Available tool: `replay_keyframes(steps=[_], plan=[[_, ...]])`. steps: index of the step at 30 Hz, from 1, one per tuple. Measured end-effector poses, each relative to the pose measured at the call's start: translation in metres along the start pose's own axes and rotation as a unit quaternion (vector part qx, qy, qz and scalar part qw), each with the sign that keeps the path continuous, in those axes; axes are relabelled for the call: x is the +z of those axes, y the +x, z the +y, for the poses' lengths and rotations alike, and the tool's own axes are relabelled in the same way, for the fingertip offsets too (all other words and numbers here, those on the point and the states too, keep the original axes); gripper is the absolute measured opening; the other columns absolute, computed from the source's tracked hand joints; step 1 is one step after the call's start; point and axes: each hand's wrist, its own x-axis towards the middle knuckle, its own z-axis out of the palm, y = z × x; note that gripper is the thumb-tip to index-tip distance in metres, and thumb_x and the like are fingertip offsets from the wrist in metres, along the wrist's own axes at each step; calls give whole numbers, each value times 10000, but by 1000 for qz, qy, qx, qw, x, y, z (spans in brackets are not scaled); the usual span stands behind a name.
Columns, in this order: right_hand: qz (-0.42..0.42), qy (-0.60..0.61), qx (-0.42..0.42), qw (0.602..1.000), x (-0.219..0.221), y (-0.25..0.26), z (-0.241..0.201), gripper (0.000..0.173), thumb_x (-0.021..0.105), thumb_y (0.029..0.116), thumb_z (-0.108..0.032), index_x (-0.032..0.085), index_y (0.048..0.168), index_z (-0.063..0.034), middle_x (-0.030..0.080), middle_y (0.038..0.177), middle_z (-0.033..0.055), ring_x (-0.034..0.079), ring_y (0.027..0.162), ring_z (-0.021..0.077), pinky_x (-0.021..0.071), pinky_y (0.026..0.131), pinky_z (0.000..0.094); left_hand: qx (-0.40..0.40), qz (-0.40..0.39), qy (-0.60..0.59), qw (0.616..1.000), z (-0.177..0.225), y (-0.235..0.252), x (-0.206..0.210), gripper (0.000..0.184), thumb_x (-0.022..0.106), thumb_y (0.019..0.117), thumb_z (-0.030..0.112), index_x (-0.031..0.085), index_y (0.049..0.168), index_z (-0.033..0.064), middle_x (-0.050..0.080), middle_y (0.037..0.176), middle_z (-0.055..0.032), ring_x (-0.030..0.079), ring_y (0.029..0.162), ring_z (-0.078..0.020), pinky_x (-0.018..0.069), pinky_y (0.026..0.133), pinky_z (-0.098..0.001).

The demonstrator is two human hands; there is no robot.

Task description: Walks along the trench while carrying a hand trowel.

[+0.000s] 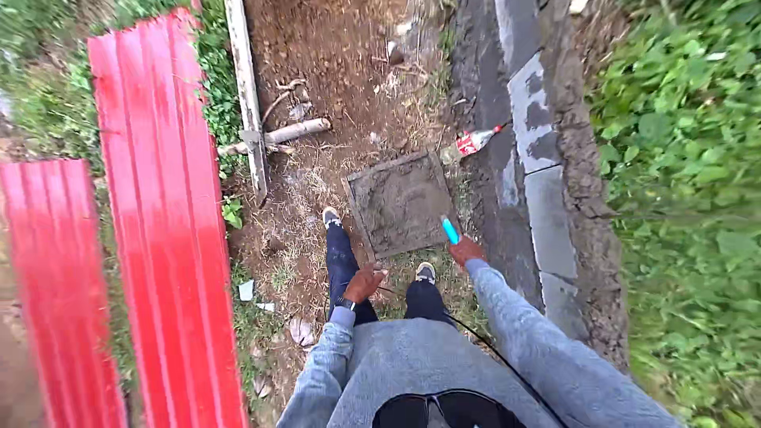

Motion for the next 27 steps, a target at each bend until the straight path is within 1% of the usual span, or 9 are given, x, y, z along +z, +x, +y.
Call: replay_keyframes(steps=[3,6,9,12,15,18,20,22,27], plan=[[12,-10,6,1000,5,37,-29,554,619,963,-284,532,1430,3,639,1329,276,619,1254,437,481,1039,659,-44,-72,178,980,-2,47,-39,540,554,1018,470,591,1407,97,672,1289,-205,648,1205,-382,500,1018,-627],[2,-32,24,999,6,81,-52,558,612,963,-291,528,1437,-8,648,1315,278,622,1249,446,482,1030,669,-79,-108,256,957,-6,93,-62,594,588,993,482,550,1451,106,645,1328,-223,632,1218,-419,503,980,-660],[-7,-49,39,998,12,163,-64,558,635,969,-319,544,1421,-6,641,1302,312,604,1247,498,457,1020,718,-95,-101,262,955,-15,144,-75,639,585,988,486,511,1489,97,610,1375,-227,627,1222,-416,512,982,-643],[26,-40,20,999,32,266,-60,542,675,944,-264,554,1399,5,655,1230,348,632,1152,555,475,929,773,-106,-79,223,966,-31,186,-76,659,568,999,527,483,1521,135,577,1438,-195,626,1244,-380,512,1017,-606],[41,-38,18,998,44,354,-58,543,683,941,-259,550,1396,5,631,1252,371,608,1166,584,455,910,807,-115,-67,195,972,-45,210,-73,685,545,1007,568,453,1539,148,574,1444,-178,644,1220,-355,530,1010,-577],[61,-39,25,997,56,416,-69,575,705,913,-241,539,1387,39,615,1270,382,598,1190,578,451,923,802,-115,-105,181,971,-31,224,-71,692,533,1005,602,448,1550,184,570,1455,-152,650,1208,-336,537,997,-569],[69,-29,47,996,80,431,-85,637,677,922,-216,453,1457,47,599,1297,385,597,1206,568,461,949,771,-102,-131,165,972,-23,231,-70,690,528,1004,613,421,1568,230,555,1482,-124,646,1225,-308,538,1006,-559],[68,10,66,995,119,420,-101,688,650,943,-178,352,1531,16,615,1267,383,622,1167,570,495,931,749,-87,-149,165,971,-24,232,-69,701,518,1000,633,420,1569,235,550,1484,-123,625,1259,-300,532,1021,-553],[22,58,39,997,225,393,-163,604,570,997,-155,331,1537,-30,679,1191,304,695,1082,489,558,883,681,-76,-144,169,972,-38,238,-80,710,488,997,664,432,1561,236,564,1473,-88,609,1287,-248,518,1060,-508]])
